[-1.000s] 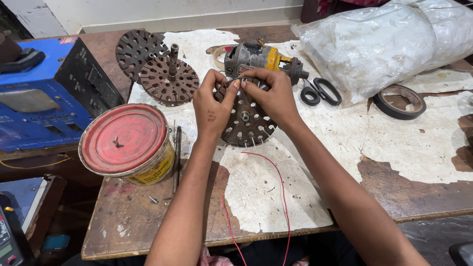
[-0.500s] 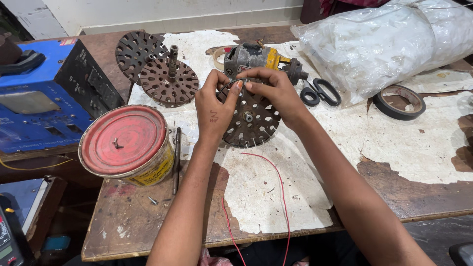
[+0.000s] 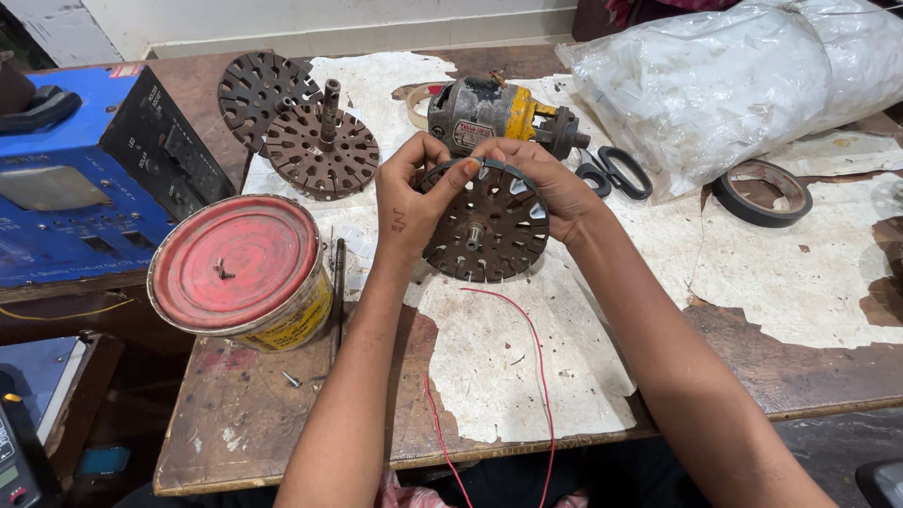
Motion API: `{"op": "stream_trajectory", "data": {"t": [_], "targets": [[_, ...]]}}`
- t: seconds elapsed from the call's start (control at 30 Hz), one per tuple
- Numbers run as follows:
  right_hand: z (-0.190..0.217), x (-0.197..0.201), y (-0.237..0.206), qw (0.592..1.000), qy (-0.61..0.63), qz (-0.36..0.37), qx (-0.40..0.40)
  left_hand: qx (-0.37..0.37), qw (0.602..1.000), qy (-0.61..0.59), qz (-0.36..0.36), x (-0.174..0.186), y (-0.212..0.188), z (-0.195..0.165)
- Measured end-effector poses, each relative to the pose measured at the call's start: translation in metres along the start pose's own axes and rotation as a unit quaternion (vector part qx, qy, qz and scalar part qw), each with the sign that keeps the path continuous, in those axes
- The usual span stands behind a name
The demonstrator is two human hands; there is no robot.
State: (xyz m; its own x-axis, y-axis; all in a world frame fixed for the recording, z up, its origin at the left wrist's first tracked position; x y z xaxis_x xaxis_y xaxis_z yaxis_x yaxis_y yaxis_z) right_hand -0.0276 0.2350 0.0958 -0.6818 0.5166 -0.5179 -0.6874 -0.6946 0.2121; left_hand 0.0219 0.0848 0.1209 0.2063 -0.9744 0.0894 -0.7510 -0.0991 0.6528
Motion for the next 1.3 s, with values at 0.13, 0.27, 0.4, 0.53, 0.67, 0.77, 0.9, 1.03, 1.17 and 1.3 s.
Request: {"op": "stream_trajectory", "data": {"t": [0.13, 0.27, 0.4, 0.53, 0.67, 0.77, 0.9, 1.03, 1.17, 1.3], "targets": [[0.001, 0.003, 0.000, 1.000, -0.001, -0.009, -0.011, -0.023, 0.999, 0.036, 0.013, -0.002, -0.001, -0.002], [-0.001, 0.016, -0.001, 0.992, -0.009, -0.118, -0.044, -0.031, 0.996, 0.084, 0.022, -0.003, -0.001, 0.001], [-0.001, 0.019, 0.000, 0.988, 0.001, -0.146, -0.052, -0.028, 0.995, 0.091, 0.015, -0.004, -0.001, 0.004], [-0.001, 0.018, 0.002, 0.989, 0.016, -0.137, -0.049, -0.019, 0.996, 0.090, 0.011, -0.003, 0.001, 0.007], [-0.004, 0.027, 0.003, 0.985, 0.038, -0.161, -0.050, -0.011, 0.996, 0.094, 0.003, -0.004, 0.002, 0.010], [-0.006, 0.034, 0.004, 0.982, 0.050, -0.172, -0.052, -0.037, 0.994, 0.099, -0.006, -0.004, 0.003, 0.005], [-0.006, 0.051, 0.004, 0.975, 0.024, -0.219, -0.043, -0.049, 0.993, 0.107, -0.012, -0.004, 0.003, -0.002], [0.006, 0.067, -0.003, 0.964, -0.085, -0.253, 0.014, -0.047, 0.993, 0.108, -0.013, -0.005, -0.001, -0.007], [0.017, 0.069, -0.004, 0.917, -0.295, -0.245, 0.107, -0.030, 0.995, 0.093, -0.032, 0.000, -0.004, 0.000], [0.015, 0.074, -0.003, 0.871, -0.405, -0.256, 0.107, -0.017, 0.992, 0.102, -0.079, 0.011, -0.007, 0.014]]}}
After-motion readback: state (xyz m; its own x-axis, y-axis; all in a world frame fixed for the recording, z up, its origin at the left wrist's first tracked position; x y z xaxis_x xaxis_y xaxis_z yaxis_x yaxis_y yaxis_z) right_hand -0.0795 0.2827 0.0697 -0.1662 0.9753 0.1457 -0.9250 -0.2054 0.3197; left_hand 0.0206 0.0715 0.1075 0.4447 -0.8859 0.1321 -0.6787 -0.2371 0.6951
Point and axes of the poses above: each hand's wrist, its own y-axis towards the middle knuckle, its own x-axis out of the back of the hand, z = x × y, the point moved 8 cm from there along y, towards the middle knuckle, and after that the axes turned 8 degrees about y, right-handed, at the moved point
